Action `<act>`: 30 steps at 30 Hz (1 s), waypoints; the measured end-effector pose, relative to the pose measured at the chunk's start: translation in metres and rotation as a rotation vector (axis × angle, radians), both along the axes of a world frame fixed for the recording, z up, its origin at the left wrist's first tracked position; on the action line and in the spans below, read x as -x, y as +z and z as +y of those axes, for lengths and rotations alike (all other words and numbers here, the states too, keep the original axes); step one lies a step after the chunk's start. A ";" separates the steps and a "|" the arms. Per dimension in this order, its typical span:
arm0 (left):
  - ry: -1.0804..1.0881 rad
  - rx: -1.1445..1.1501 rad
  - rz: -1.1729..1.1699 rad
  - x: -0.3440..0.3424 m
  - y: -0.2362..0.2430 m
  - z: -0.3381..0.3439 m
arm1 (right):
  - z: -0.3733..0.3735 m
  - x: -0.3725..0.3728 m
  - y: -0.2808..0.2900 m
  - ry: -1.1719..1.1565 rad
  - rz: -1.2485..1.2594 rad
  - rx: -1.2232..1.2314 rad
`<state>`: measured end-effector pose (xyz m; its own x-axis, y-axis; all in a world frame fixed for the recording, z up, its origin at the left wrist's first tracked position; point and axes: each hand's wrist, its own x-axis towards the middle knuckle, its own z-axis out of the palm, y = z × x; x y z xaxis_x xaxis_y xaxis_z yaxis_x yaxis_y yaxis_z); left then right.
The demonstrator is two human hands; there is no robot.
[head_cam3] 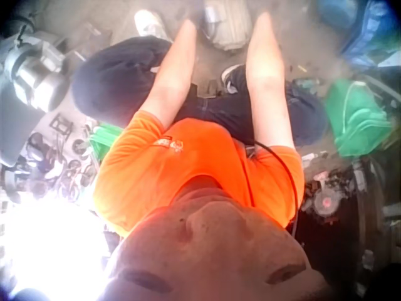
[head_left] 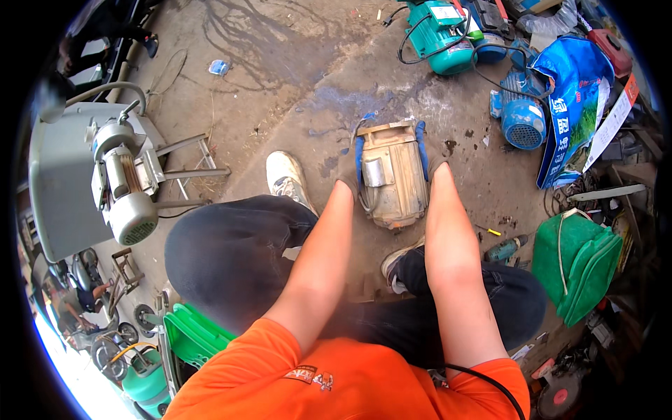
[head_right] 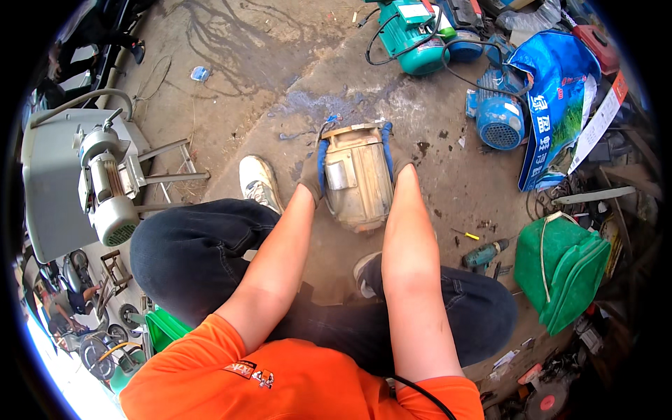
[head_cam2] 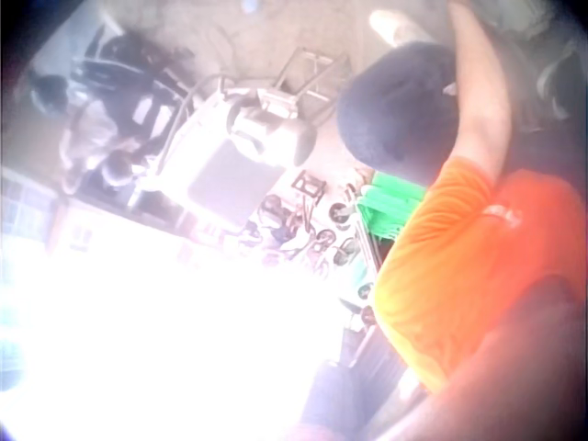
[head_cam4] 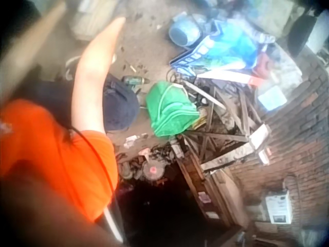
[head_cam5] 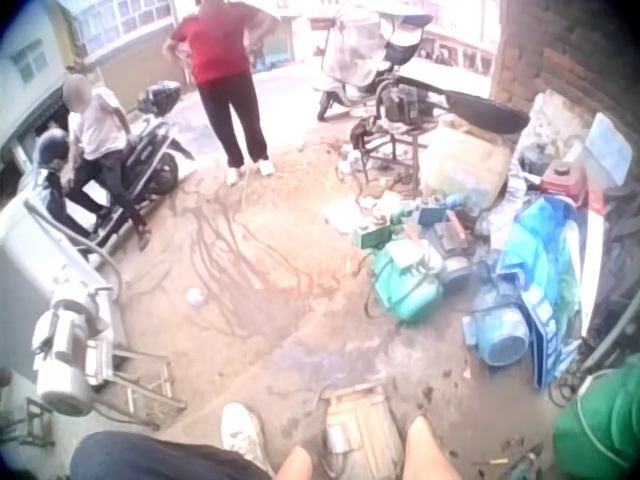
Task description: The person sits on the ground and works on a beige electric motor. They use a marker to label parts, then use a screwdriver to loosen and remove screws from the motor housing. The person removes the housing cover and sets it aside.
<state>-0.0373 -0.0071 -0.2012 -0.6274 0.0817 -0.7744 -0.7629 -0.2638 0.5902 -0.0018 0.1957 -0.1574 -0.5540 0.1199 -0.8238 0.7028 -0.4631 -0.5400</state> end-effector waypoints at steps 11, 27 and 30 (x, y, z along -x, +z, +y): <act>-0.021 -0.611 -0.228 -0.017 0.039 -0.010 | -0.021 -0.043 -0.007 0.101 0.197 -0.661; -0.307 -0.378 0.365 0.000 0.057 -0.008 | -0.038 -0.097 0.053 -0.774 0.632 -0.231; -0.189 -0.349 0.235 -0.012 0.082 0.010 | -0.041 -0.111 0.037 -0.921 0.645 0.038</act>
